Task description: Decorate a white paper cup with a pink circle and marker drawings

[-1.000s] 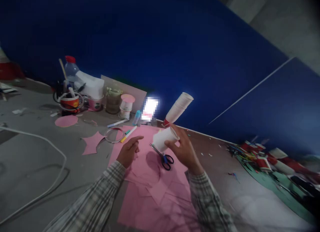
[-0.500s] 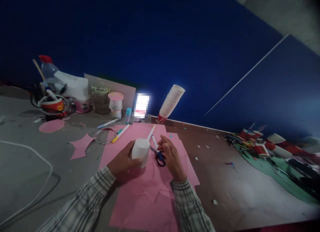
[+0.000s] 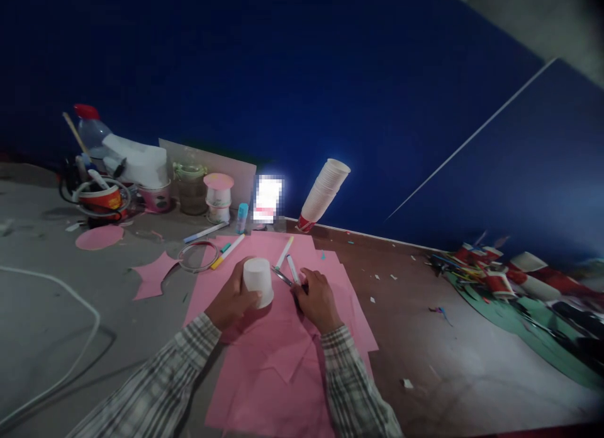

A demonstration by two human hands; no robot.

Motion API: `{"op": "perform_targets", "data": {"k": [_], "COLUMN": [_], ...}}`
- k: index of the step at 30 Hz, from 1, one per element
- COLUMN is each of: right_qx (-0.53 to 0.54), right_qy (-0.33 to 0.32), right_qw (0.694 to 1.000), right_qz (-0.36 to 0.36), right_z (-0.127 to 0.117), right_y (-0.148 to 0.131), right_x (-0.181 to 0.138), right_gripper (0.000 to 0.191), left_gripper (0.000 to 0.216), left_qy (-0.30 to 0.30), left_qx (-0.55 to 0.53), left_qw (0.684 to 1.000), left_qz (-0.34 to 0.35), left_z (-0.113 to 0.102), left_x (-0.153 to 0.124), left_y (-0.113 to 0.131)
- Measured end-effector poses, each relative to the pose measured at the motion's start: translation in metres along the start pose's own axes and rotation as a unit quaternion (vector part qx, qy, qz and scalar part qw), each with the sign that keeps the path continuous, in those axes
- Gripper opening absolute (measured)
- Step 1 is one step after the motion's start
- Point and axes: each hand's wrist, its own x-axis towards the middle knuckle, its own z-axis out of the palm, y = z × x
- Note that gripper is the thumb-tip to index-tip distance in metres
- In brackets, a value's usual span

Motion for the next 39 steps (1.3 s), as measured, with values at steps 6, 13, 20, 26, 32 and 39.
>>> {"op": "perform_targets", "data": {"k": [6,13,20,26,32,39], "right_qx": [-0.044,-0.076,0.038,0.323,0.475,0.529], "right_qy": [-0.071,-0.103,0.012,0.153,0.118,0.011], "right_qw": [0.996,0.991,0.999,0.934,0.870,0.838], "right_qz": [0.026,0.031,0.024,0.021,-0.061,-0.135], "right_z": [-0.011,-0.014,-0.003,-0.005,-0.010,-0.012], "right_y": [-0.012,-0.016,0.004,0.003,-0.029,-0.048], "right_x": [-0.004,-0.004,-0.001,-0.007,-0.037,-0.057], "right_gripper": [0.050,0.038,0.042,0.039,0.034,0.034], "left_gripper": [0.062,0.068,0.080,0.041,0.018,0.019], "left_qy": [0.000,-0.011,-0.034,0.094,0.163,0.208], "left_qx": [0.108,0.171,0.164,0.229,0.215,0.084], "left_qw": [0.991,0.976,0.974,0.929,0.917,0.961], "left_qz": [0.081,0.136,0.152,0.276,0.294,0.160], "left_z": [0.011,0.009,-0.002,-0.004,-0.007,-0.002], "left_x": [-0.003,-0.003,-0.003,-0.010,-0.018,-0.017], "left_y": [-0.019,-0.035,-0.044,-0.010,0.017,0.018]}}
